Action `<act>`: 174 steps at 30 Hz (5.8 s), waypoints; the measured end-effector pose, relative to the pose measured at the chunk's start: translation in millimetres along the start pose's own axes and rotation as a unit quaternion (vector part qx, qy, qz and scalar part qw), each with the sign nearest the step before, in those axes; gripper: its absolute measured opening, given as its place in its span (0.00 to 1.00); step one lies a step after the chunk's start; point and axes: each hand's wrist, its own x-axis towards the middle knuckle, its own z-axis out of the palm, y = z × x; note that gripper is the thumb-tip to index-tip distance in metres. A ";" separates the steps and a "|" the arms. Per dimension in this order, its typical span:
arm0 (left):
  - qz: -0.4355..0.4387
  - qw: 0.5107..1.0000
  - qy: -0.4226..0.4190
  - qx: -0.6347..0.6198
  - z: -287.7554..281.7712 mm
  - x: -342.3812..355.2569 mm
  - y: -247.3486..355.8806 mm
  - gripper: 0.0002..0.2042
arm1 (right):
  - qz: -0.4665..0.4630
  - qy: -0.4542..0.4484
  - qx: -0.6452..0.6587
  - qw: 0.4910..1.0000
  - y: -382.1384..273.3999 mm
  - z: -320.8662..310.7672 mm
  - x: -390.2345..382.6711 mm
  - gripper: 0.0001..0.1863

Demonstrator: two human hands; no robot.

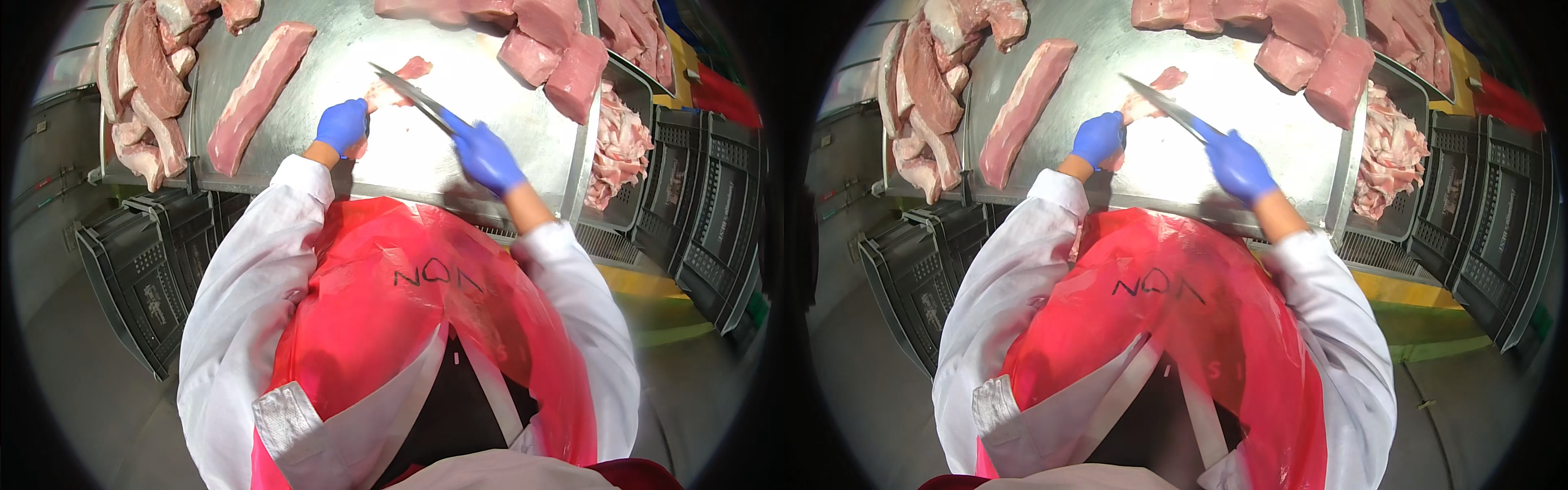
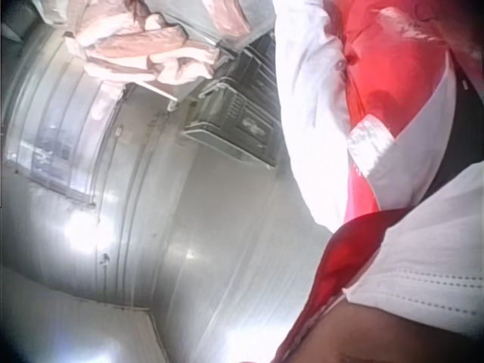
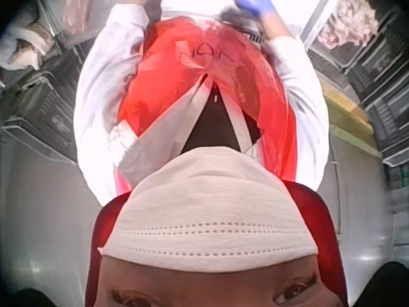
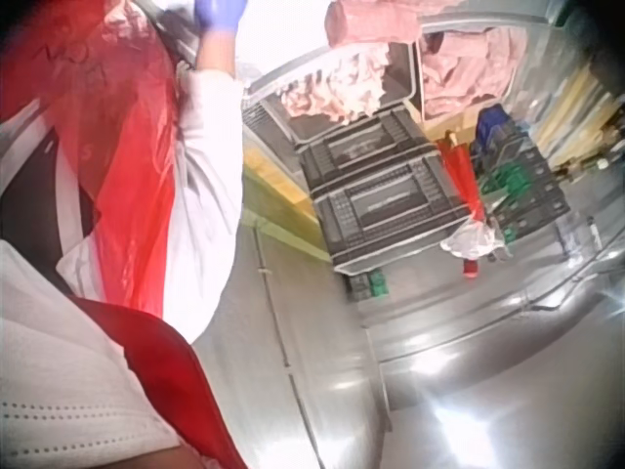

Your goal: The person uses a knife to trim and cut large pieces of raw meat on a stainless steel table. They repeatedly slice off fat and trim the edges of the meat, placing the cut pieces into a metal tray. The person handles the meat with gloved hands and uses a knife for precise cutting.

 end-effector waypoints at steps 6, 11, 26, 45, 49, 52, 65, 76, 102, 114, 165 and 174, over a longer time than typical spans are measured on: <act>-0.030 0.999 0.016 0.007 7.4 -4.0 1.3 0.08 | -0.005 0.028 -0.025 0.999 -0.7 13.7 70.0 0.27; -0.084 0.995 0.054 -0.022 -1.2 -24.7 -45.1 0.09 | 0.059 0.120 -0.057 0.989 99.7 -8.3 -13.2 0.30; 0.332 0.852 0.143 -0.378 -265.6 -15.6 214.0 0.10 | 0.047 0.177 0.239 0.954 101.2 16.4 -139.1 0.29; 0.238 0.956 0.164 -0.056 28.2 66.2 32.6 0.06 | 0.174 0.299 0.479 0.807 87.3 50.6 -192.7 0.30; 0.105 0.951 0.245 -0.158 25.8 -18.0 -76.5 0.04 | 0.165 0.247 0.437 0.849 79.6 50.2 -116.2 0.28; 0.013 0.933 0.315 -0.174 20.9 -119.5 -149.6 0.06 | 0.085 0.172 0.423 0.885 39.1 41.6 -39.8 0.20; -0.372 0.924 0.067 -0.050 90.6 -377.2 -290.0 0.22 | -0.028 0.080 0.209 0.974 -169.2 44.5 345.7 0.44; -0.149 0.915 0.337 -0.164 33.4 -265.7 -320.4 0.20 | 0.055 0.009 0.339 0.939 -177.6 82.4 288.9 0.41; -0.053 0.957 0.242 -0.152 -68.6 103.2 -190.7 0.14 | 0.084 0.145 0.485 0.858 -144.6 59.2 166.7 0.43; -0.081 0.888 0.139 -0.431 -70.8 110.2 -233.0 0.10 | 0.067 -0.018 0.325 0.943 -204.5 93.2 245.9 0.39; 0.122 0.777 -0.016 -0.617 -177.3 116.5 -261.5 0.06 | 0.032 -0.056 0.423 0.904 -260.2 160.3 295.5 0.40; 0.136 0.722 0.036 -0.677 -183.8 107.2 -279.4 0.06 | -0.005 -0.038 0.416 0.908 -285.2 188.8 254.3 0.41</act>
